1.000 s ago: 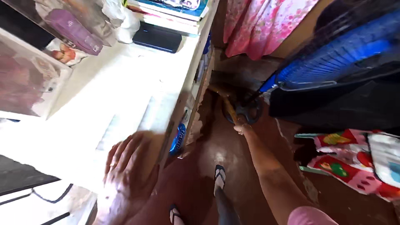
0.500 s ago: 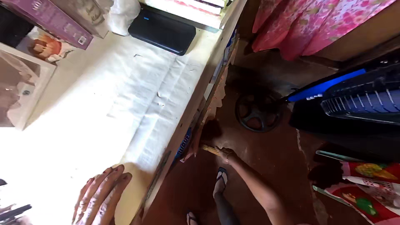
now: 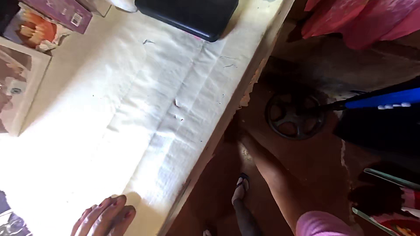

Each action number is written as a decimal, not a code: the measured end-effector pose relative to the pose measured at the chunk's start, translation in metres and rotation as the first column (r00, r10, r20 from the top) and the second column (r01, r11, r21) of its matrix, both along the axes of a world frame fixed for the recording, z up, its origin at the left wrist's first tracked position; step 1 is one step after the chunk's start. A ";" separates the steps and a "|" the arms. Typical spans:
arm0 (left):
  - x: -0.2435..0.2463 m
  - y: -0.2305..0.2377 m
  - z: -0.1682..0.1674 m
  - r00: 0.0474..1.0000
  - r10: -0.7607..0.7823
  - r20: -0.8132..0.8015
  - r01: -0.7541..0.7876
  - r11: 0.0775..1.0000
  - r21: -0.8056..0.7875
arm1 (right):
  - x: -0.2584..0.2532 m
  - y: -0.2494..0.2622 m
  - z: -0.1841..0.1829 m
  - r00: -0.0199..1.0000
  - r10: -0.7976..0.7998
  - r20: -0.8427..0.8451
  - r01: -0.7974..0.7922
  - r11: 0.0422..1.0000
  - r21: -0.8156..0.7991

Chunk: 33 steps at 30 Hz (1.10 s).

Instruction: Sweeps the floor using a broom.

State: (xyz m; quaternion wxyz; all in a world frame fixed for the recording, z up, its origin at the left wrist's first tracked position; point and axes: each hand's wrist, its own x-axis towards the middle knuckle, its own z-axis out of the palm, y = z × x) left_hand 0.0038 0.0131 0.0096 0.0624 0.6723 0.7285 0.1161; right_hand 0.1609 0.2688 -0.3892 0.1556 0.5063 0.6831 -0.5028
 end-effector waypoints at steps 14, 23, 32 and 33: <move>0.001 0.000 0.001 1.000 0.017 -0.008 -0.017 1.000 0.000 | 0.098 0.007 0.077 0.843 0.418 0.340 -0.387 0.909 -0.158; 0.000 -0.004 -0.001 1.000 0.020 -0.008 -0.020 1.000 -0.005 | -0.013 -0.016 0.066 0.996 -0.053 0.069 0.061 0.990 -0.128; -0.002 -0.001 -0.002 1.000 -0.015 0.012 0.015 1.000 0.006 | 0.049 -0.034 0.092 0.805 0.574 0.150 -0.545 0.815 -0.195; -0.002 0.000 -0.001 1.000 -0.019 0.006 0.019 1.000 0.006 | 0.067 -0.024 0.097 0.815 0.555 0.167 -0.529 0.830 -0.180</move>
